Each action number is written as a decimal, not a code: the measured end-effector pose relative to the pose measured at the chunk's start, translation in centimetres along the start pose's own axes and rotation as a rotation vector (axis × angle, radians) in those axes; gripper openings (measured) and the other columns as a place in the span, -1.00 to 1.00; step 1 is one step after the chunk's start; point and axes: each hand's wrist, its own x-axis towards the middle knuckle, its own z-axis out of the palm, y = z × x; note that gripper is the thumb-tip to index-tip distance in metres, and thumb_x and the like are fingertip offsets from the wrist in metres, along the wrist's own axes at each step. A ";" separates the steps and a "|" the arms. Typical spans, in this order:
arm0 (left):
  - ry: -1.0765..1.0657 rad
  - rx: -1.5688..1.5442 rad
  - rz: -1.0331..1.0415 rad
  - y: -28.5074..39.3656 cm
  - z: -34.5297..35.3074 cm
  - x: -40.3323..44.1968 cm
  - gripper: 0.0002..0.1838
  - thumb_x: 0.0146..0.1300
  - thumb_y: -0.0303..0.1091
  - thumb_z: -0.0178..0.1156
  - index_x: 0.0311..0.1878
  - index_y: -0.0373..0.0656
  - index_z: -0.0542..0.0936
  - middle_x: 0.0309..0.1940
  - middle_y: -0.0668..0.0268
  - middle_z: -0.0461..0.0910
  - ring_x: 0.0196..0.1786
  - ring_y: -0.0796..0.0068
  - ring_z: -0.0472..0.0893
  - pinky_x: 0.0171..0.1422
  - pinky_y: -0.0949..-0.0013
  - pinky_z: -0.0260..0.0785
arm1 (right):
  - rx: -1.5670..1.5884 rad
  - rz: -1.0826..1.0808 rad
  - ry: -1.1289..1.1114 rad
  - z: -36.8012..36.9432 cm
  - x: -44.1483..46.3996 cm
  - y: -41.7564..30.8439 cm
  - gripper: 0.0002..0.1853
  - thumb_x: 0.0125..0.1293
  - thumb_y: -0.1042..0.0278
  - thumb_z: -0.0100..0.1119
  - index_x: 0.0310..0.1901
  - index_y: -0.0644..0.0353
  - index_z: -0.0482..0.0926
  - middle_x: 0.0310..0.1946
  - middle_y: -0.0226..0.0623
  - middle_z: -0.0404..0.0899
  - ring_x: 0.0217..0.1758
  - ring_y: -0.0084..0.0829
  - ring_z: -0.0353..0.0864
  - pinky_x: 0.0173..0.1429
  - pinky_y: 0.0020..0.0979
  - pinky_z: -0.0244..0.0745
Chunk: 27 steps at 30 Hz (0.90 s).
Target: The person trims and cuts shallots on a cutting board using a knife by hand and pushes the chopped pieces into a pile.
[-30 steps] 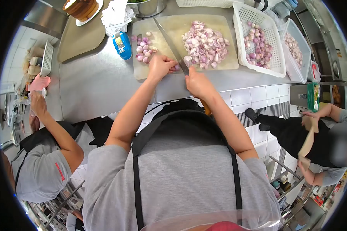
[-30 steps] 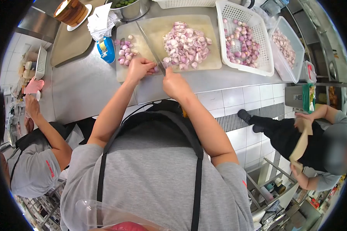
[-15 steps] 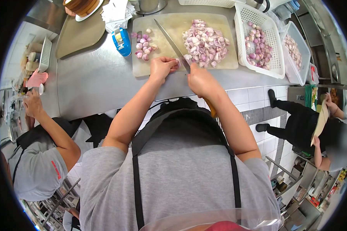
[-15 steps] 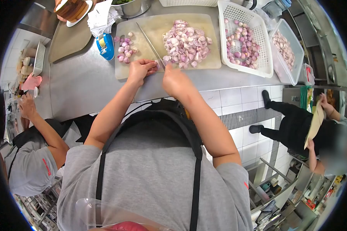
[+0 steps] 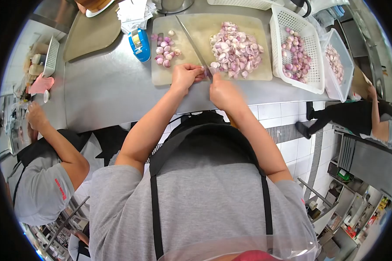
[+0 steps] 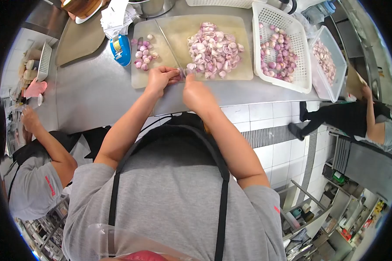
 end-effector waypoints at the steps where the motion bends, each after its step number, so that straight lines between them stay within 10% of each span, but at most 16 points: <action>1: -0.007 -0.002 0.007 -0.2 -0.1 0.2 -0.90 0.08 -0.55 0.25 -0.38 -0.41 0.56 -0.49 0.15 0.60 -0.49 0.51 0.58 -0.47 0.57 0.42 | -0.002 -0.001 0.003 0.4 0.5 0.2 -0.63 0.13 0.50 -0.23 -0.03 0.54 0.26 -0.32 0.33 0.51 -0.18 0.15 0.54 -0.08 -0.03 0.41; 27: -0.028 0.047 -0.023 0.1 -0.4 0.0 -0.91 0.11 -0.55 0.22 -0.34 -0.38 0.56 -0.44 0.19 0.60 -0.43 0.49 0.59 -0.41 0.54 0.46 | 0.039 0.050 -0.066 -1.3 -0.6 -1.4 -0.69 0.16 0.50 -0.22 -0.08 0.51 0.27 -0.30 0.33 0.51 -0.16 0.18 0.53 -0.07 0.00 0.39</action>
